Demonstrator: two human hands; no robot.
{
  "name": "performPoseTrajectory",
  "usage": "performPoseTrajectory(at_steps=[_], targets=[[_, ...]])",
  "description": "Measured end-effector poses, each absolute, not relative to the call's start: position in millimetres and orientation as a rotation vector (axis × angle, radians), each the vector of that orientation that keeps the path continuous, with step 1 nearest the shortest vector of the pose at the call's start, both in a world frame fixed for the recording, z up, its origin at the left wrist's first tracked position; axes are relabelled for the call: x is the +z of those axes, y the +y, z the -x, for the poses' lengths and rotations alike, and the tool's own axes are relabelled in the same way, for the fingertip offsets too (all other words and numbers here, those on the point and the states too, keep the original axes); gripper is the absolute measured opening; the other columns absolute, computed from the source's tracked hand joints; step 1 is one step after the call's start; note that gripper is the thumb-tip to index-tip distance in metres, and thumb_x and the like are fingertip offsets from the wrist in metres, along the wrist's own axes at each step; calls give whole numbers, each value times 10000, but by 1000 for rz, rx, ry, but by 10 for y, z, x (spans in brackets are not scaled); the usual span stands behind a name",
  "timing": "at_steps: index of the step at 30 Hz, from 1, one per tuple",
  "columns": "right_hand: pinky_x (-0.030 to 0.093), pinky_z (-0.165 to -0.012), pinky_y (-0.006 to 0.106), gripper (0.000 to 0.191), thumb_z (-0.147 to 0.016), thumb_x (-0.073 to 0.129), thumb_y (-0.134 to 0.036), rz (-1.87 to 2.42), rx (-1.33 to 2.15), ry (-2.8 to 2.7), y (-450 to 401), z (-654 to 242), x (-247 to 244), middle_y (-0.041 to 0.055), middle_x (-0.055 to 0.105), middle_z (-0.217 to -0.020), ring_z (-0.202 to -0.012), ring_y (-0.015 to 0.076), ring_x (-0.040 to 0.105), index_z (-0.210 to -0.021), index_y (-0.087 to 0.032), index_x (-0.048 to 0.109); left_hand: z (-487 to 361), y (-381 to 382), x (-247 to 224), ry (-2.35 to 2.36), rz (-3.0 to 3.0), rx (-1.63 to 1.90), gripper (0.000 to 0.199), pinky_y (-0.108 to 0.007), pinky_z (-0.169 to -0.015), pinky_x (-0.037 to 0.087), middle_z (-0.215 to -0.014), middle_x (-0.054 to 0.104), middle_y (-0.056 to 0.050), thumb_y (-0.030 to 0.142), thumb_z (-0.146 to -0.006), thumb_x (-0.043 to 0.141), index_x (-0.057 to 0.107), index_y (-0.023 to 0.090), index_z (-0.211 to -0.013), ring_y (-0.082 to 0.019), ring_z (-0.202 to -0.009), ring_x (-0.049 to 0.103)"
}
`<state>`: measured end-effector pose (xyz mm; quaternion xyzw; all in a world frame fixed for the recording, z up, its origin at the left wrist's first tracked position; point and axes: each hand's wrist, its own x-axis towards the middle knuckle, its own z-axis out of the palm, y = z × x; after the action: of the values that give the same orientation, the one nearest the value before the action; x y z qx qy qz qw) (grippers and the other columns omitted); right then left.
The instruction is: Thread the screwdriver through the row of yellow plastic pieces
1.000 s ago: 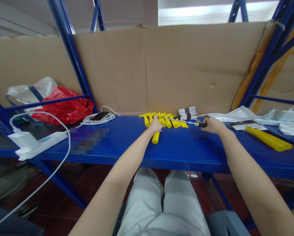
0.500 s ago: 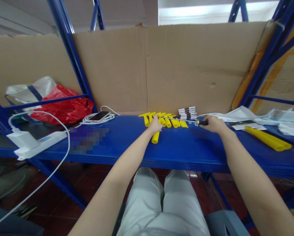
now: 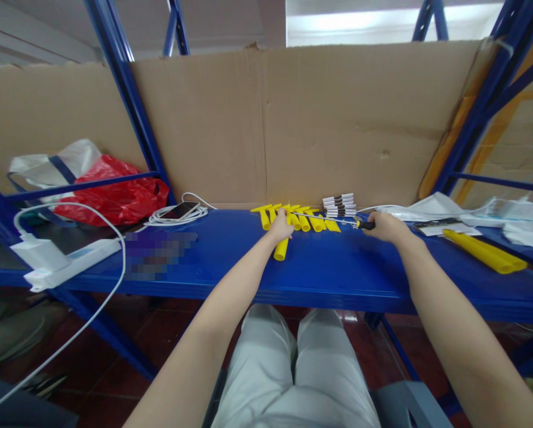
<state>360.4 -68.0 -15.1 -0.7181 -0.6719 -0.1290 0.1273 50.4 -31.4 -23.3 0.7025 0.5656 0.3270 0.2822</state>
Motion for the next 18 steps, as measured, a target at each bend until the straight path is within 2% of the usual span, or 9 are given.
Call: performPoseTrajectory(at_steps=[8, 18], targets=[[492, -732, 351, 343, -786, 609, -377, 2050, -362, -1970, -669, -3620, -142, 115, 774, -996, -908, 301, 701, -1060, -212, 733, -497, -289, -256, 1512, -1894, 887, 579, -261, -568, 582, -1347, 610, -168, 36, -847, 536, 342, 188, -1371, -167, -713, 740], [464, -690, 336, 224, -737, 641, -362, 2056, -416, -1999, -677, -3631, -130, 98, 756, -919, -899, 301, 688, -901, -230, 717, -504, -339, -222, 1526, -1882, 874, 564, -231, -562, 577, -1345, 617, -162, 41, -861, 527, 339, 189, -1372, -154, -722, 740]])
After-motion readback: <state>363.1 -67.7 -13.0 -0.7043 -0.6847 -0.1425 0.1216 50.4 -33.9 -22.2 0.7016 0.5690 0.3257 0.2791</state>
